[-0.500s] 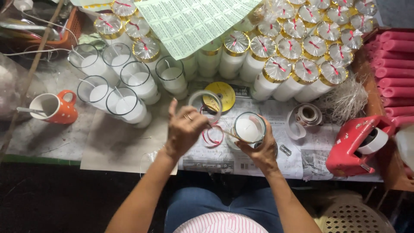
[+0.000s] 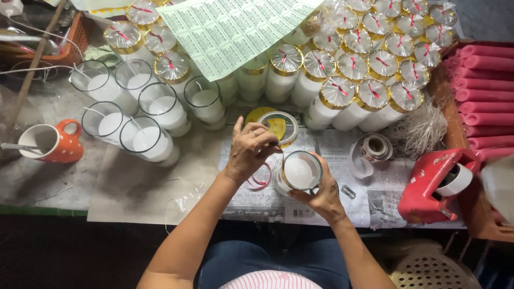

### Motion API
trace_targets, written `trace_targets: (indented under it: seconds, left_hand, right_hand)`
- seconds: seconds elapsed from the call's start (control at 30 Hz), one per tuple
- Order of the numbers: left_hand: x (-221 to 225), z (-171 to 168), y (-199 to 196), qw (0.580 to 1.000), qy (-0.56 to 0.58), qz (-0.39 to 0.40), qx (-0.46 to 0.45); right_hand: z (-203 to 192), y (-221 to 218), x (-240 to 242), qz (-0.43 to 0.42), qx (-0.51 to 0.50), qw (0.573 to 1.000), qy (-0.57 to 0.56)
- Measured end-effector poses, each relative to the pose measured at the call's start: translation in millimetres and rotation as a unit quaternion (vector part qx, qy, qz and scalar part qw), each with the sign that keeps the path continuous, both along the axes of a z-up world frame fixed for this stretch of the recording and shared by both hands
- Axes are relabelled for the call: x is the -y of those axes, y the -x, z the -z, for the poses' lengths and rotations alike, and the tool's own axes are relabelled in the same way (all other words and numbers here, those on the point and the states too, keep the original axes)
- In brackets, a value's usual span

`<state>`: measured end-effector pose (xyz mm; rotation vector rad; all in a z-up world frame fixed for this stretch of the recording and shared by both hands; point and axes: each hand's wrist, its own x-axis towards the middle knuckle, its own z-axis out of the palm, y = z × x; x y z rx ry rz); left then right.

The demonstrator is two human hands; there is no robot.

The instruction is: Applying decorative gold trim and adhesive labels to glass candle jars.

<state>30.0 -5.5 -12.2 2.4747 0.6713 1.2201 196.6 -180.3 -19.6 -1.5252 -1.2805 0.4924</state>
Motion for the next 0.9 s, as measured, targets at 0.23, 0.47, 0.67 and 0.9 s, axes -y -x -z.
trace_targets:
  seconds: [0.23,0.47,0.67,0.9]
  left_hand:
    - [2,0,1,0.999,0.020,0.024,-0.002]
    - [12,-10,14,0.999,0.012,0.008,-0.030]
    - [32,-24,29,0.998,-0.027,-0.024,-0.052]
    - [38,-20,29,0.998,-0.029,-0.043,-0.035]
  right_hand:
    - [-13,-7,-4,-0.038,-0.011,0.999,0.012]
    - [-18,-17,-5,-0.081,-0.047,0.994,0.054]
    - [-13,-25,-5,-0.136,-0.113,0.979,0.104]
    - [-10,32,29,0.042,-0.087,0.995,0.022]
